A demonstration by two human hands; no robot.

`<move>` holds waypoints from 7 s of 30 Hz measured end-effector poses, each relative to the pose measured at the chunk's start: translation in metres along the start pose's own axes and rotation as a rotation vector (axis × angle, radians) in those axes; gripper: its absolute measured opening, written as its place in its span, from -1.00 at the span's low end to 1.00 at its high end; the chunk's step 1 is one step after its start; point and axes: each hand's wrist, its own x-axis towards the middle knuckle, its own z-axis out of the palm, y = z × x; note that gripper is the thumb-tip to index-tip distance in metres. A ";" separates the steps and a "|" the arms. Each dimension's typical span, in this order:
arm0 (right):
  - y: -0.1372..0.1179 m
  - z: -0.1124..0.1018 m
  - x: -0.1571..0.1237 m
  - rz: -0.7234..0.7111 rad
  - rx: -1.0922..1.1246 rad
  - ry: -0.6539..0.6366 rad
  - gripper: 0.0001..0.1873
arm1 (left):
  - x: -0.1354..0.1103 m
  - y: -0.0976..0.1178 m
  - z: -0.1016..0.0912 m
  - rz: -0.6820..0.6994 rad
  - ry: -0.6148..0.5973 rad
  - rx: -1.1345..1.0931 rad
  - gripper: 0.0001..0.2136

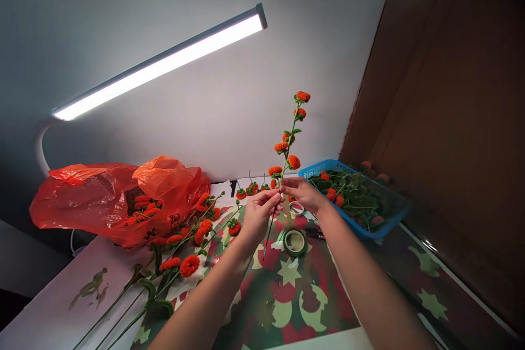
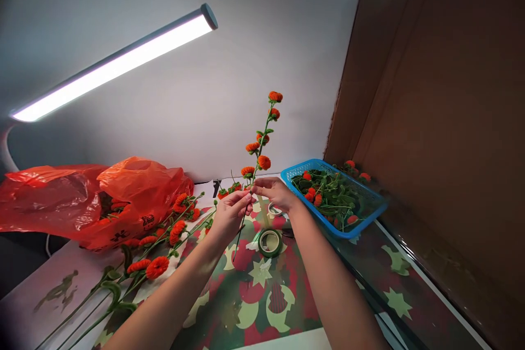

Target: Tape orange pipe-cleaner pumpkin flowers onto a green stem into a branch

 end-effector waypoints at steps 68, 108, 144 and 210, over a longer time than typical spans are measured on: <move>0.006 0.028 0.008 -0.110 0.109 0.142 -0.68 | 0.000 0.019 -0.002 -0.128 -0.092 -0.204 -0.73; 0.005 0.033 0.010 -0.089 0.017 0.251 -0.70 | 0.001 0.018 -0.007 -0.044 0.004 0.023 -0.74; 0.003 0.024 0.007 -0.136 -0.227 0.107 -0.66 | 0.014 0.017 -0.026 -0.125 -0.061 -0.045 -0.83; -0.025 0.058 -0.006 -0.041 -0.325 0.003 -0.70 | 0.009 0.056 -0.031 0.114 0.011 0.285 -0.76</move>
